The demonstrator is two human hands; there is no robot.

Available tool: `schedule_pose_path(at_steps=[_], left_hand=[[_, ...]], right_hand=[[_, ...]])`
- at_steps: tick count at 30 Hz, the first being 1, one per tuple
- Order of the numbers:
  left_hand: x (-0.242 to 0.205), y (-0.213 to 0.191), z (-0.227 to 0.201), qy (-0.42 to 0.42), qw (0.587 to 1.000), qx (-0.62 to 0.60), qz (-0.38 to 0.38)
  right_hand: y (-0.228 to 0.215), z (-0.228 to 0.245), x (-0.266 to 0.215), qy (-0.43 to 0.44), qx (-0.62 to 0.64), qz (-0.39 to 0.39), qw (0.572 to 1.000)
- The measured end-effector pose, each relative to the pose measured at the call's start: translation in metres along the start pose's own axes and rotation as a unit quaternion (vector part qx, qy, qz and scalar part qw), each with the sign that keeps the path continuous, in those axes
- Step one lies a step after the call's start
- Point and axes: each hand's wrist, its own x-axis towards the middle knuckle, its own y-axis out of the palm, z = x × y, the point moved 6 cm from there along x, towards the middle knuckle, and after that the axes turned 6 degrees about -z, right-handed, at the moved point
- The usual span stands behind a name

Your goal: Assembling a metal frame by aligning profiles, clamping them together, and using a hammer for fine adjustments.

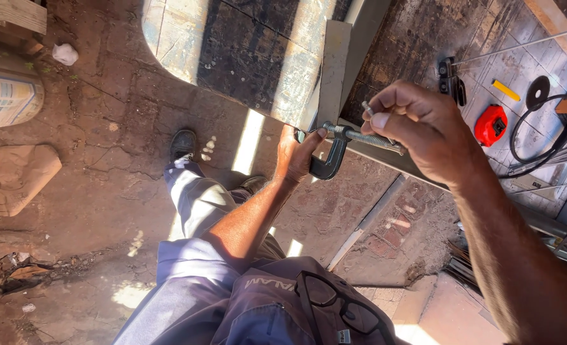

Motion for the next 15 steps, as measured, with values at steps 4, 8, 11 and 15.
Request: schedule_pose_path(at_steps=[4,8,11,15], left_hand=[[0.001,0.002,-0.001,0.016,1.0,-0.018,-0.003],[0.001,0.002,-0.002,0.04,0.999,-0.032,-0.006],[-0.001,0.002,-0.004,0.04,0.998,-0.043,-0.009],[0.017,0.013,0.031,0.039,0.996,-0.082,-0.007]], right_hand=[[0.016,-0.011,0.014,0.036,0.306,0.009,0.951],[0.03,-0.01,0.019,0.055,0.383,-0.005,0.922],[0.03,-0.02,0.018,0.07,0.407,-0.06,0.909],[0.032,-0.016,0.013,0.039,0.458,-0.151,0.875]])
